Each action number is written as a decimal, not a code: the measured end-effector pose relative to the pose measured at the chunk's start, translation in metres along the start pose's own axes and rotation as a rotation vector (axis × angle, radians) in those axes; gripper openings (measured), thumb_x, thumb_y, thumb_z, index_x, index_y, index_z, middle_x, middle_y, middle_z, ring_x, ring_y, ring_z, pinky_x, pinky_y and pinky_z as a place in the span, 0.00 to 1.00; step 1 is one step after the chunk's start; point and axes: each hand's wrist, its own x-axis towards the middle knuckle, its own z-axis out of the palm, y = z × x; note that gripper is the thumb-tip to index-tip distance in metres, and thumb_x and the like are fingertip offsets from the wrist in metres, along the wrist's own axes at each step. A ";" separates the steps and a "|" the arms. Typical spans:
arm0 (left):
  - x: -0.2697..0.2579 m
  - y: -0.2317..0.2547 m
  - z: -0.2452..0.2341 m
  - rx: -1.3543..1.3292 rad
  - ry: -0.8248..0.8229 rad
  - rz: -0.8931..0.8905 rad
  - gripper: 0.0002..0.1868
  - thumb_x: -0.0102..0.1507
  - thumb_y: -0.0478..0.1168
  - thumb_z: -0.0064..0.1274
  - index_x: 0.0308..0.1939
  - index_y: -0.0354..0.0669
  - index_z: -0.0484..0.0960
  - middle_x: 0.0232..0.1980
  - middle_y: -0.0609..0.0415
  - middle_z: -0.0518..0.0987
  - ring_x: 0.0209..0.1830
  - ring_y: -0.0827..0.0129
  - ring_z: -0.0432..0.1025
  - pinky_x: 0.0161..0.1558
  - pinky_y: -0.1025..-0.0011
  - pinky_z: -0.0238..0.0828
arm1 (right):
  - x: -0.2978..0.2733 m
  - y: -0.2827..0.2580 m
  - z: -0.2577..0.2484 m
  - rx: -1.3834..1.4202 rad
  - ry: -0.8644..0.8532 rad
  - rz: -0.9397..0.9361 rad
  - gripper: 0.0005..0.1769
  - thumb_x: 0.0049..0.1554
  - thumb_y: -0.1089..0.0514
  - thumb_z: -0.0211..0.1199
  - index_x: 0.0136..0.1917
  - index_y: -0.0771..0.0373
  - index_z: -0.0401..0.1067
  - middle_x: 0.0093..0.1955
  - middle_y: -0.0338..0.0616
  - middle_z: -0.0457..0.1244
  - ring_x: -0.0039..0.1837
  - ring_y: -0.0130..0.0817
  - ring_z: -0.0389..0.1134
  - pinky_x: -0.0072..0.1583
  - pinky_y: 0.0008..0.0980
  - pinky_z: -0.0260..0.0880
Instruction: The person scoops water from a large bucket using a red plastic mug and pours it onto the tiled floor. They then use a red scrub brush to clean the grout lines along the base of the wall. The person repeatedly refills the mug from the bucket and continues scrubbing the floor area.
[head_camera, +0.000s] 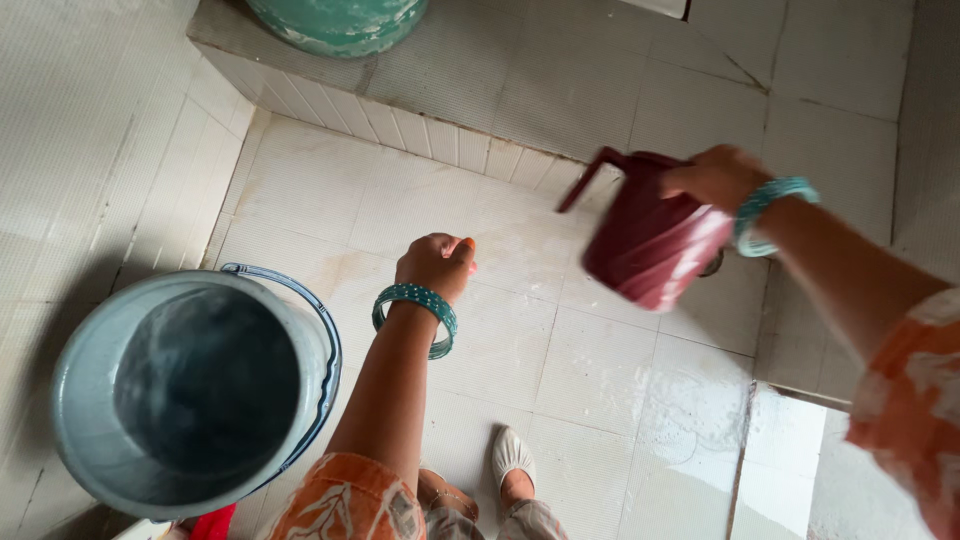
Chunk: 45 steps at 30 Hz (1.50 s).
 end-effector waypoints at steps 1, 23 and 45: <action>0.001 0.001 0.002 0.009 0.000 0.009 0.22 0.66 0.53 0.46 0.56 0.47 0.82 0.49 0.56 0.86 0.52 0.67 0.80 0.58 0.64 0.74 | 0.001 0.031 -0.004 -0.219 0.174 -0.222 0.16 0.59 0.47 0.60 0.56 0.49 0.81 0.42 0.49 0.66 0.42 0.38 0.66 0.44 0.42 0.71; -0.002 0.012 0.025 0.051 0.011 0.048 0.21 0.67 0.52 0.46 0.57 0.45 0.81 0.49 0.54 0.87 0.51 0.67 0.81 0.57 0.65 0.76 | -0.084 0.001 0.049 0.059 0.177 -0.274 0.25 0.62 0.39 0.51 0.54 0.62 0.74 0.33 0.49 0.67 0.25 0.32 0.67 0.32 0.33 0.71; -0.010 0.008 0.034 0.071 -0.018 0.034 0.20 0.68 0.51 0.45 0.57 0.45 0.80 0.48 0.55 0.87 0.50 0.68 0.81 0.56 0.66 0.76 | -0.089 0.074 0.046 0.320 0.152 0.385 0.39 0.61 0.25 0.53 0.50 0.64 0.80 0.31 0.47 0.66 0.31 0.36 0.66 0.33 0.35 0.64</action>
